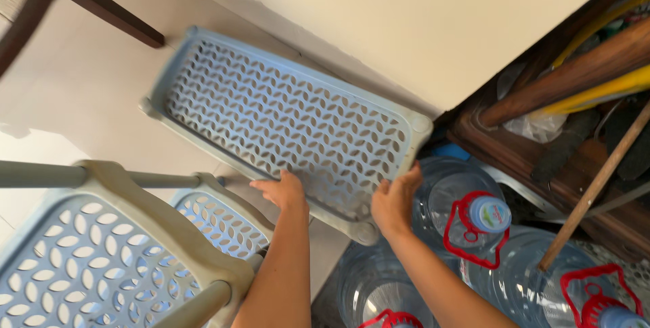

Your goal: The person disassembles a light blue plastic step stool by removing the top shelf and then detaching each vertical support pole one by one. The parts are placed on the floor next to the remaining base.

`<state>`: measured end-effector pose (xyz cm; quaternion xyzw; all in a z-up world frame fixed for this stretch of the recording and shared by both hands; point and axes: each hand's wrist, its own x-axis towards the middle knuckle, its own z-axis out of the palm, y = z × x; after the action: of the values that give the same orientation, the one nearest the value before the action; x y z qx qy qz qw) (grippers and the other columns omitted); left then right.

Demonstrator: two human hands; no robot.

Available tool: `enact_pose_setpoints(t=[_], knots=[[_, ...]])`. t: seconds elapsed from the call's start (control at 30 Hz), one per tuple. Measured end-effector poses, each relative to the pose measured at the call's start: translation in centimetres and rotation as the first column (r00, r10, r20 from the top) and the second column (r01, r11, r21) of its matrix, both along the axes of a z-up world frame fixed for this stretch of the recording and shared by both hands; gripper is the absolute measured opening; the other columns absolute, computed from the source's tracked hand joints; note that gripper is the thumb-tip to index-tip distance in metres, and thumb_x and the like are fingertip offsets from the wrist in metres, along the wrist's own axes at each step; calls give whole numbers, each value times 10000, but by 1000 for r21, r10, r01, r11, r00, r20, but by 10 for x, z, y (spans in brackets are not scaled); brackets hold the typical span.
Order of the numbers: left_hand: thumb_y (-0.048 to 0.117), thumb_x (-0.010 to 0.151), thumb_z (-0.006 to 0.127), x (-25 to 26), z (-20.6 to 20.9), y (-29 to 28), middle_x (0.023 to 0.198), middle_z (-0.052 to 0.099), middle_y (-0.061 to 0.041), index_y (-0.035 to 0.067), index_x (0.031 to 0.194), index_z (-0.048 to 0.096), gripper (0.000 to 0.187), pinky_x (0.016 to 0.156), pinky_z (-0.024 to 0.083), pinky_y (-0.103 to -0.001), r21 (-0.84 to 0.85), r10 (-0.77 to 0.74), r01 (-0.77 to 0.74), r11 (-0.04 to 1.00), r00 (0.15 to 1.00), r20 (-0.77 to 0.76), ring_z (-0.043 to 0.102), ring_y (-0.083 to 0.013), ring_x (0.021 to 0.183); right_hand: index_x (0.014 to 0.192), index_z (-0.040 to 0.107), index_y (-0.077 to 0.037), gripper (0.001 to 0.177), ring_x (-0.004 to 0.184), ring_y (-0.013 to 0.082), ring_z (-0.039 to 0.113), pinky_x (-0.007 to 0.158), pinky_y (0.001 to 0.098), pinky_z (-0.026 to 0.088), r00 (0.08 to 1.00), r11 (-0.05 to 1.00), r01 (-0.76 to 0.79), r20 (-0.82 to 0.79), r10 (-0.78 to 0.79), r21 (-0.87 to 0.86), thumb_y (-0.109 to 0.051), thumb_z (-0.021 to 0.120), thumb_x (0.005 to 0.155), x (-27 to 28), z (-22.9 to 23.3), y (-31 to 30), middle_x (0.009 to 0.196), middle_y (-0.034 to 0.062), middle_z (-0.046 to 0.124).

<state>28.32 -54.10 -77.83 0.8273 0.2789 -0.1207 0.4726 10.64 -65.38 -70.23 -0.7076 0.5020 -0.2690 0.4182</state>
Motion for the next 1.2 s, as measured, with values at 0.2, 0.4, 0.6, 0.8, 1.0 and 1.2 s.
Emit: enact_pose_setpoints(t=[0.2,0.4,0.6,0.8,1.0,1.2], knots=[[237,957,645,-9,-3,1,1652,15,-319,71,1599,93,863,1176,315,-448,212,-290,259,942,948,129,220,-456,1514,1442,184,148,764,1347,465,426,1136,444,347,999,995,30,-42,-27,90,37,608,816,28,-56,14,1417,335,342],[247,941,630,-26,-4,6,1645,102,-332,66,1576,311,734,1184,319,-417,253,-535,486,837,823,188,253,-421,1515,1424,215,112,738,1338,440,452,1119,434,368,991,961,71,-128,-37,267,39,606,803,38,-73,25,1407,324,393],[266,954,629,-31,-10,9,1642,218,-282,66,1570,334,712,1196,246,-521,305,-692,631,714,702,168,239,-411,1516,1447,224,70,755,1350,428,452,1113,444,376,979,955,51,-203,10,292,-13,669,843,41,-61,25,1443,297,411],[306,949,624,-41,-12,16,1629,235,-277,52,1564,334,727,1187,249,-561,269,-749,709,652,656,87,228,-400,1533,1464,218,66,805,1356,424,457,1134,416,381,974,959,-12,-212,75,282,22,682,807,34,-59,25,1465,294,397],[331,937,641,-49,-18,24,1595,270,-309,43,1561,331,754,1196,284,-461,234,-777,746,623,626,74,224,-416,1523,1438,220,52,932,1363,389,446,1137,388,380,952,925,-100,-236,196,366,-61,812,726,25,-51,24,1463,261,385],[283,964,628,-73,38,22,1575,375,-275,26,1514,432,638,1172,318,-435,192,-767,746,637,588,258,313,-384,1500,1432,326,4,844,1325,417,442,1097,449,380,954,979,-107,-259,151,175,-170,830,777,5,-17,39,1453,247,402]])
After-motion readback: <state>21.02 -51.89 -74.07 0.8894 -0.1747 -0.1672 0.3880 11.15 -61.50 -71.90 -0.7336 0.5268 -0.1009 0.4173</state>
